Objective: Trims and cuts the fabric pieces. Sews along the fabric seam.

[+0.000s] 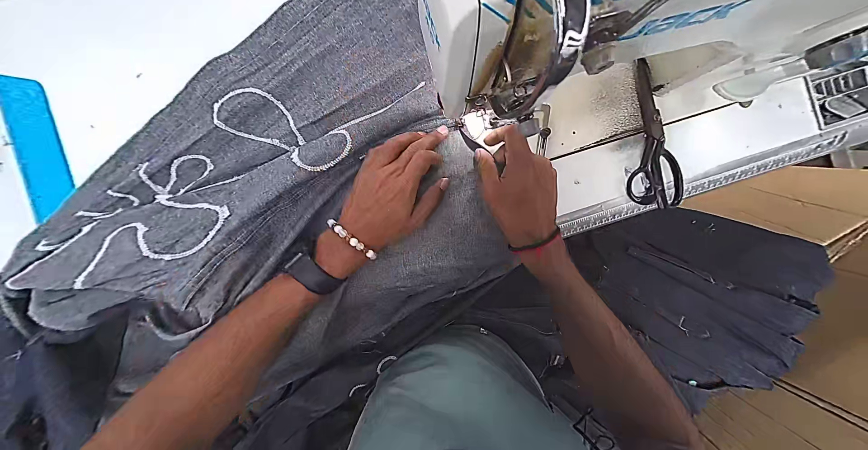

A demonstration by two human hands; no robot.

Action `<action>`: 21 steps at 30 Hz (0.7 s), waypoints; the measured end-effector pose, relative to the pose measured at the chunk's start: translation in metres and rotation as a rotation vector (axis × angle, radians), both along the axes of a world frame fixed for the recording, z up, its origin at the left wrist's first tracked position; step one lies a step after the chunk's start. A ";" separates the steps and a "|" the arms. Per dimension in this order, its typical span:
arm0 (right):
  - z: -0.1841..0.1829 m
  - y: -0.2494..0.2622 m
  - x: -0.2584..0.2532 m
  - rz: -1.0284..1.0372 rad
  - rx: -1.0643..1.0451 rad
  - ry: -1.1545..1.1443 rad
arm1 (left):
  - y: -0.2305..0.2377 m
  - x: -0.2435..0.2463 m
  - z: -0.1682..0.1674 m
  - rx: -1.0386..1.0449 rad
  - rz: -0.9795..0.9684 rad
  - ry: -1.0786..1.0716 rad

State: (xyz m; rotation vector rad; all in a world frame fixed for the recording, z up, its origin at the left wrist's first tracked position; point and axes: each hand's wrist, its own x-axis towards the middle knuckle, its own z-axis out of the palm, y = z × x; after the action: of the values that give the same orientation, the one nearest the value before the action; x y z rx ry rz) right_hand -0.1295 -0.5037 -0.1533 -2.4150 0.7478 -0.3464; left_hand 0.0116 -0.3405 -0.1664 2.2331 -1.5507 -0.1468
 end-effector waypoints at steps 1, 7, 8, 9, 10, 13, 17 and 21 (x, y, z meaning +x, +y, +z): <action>0.002 -0.004 -0.001 0.021 0.018 0.016 | 0.002 0.010 -0.001 0.017 -0.045 -0.040; -0.007 0.011 0.003 0.044 -0.245 0.035 | 0.000 0.054 -0.002 0.077 -0.250 -0.179; -0.009 0.014 0.005 0.027 -0.282 0.043 | -0.002 0.058 -0.001 0.077 -0.272 -0.196; -0.011 0.016 0.006 0.016 -0.298 0.047 | -0.003 0.061 -0.001 0.080 -0.289 -0.210; -0.012 0.019 0.008 0.001 -0.312 0.047 | -0.004 0.065 0.000 0.084 -0.304 -0.225; -0.013 0.022 0.016 -0.033 -0.377 0.095 | -0.011 0.081 -0.001 0.071 -0.347 -0.272; -0.013 0.027 0.020 -0.042 -0.412 0.129 | -0.009 0.071 0.013 0.149 -0.267 -0.345; -0.023 0.032 0.001 -0.015 -0.476 0.026 | 0.030 -0.031 0.042 0.201 0.232 -0.150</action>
State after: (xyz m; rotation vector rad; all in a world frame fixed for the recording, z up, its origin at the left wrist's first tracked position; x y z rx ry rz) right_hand -0.1282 -0.4719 -0.1766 -2.8620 0.7624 -0.5520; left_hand -0.0190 -0.3105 -0.1244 2.6168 -1.3878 -0.0703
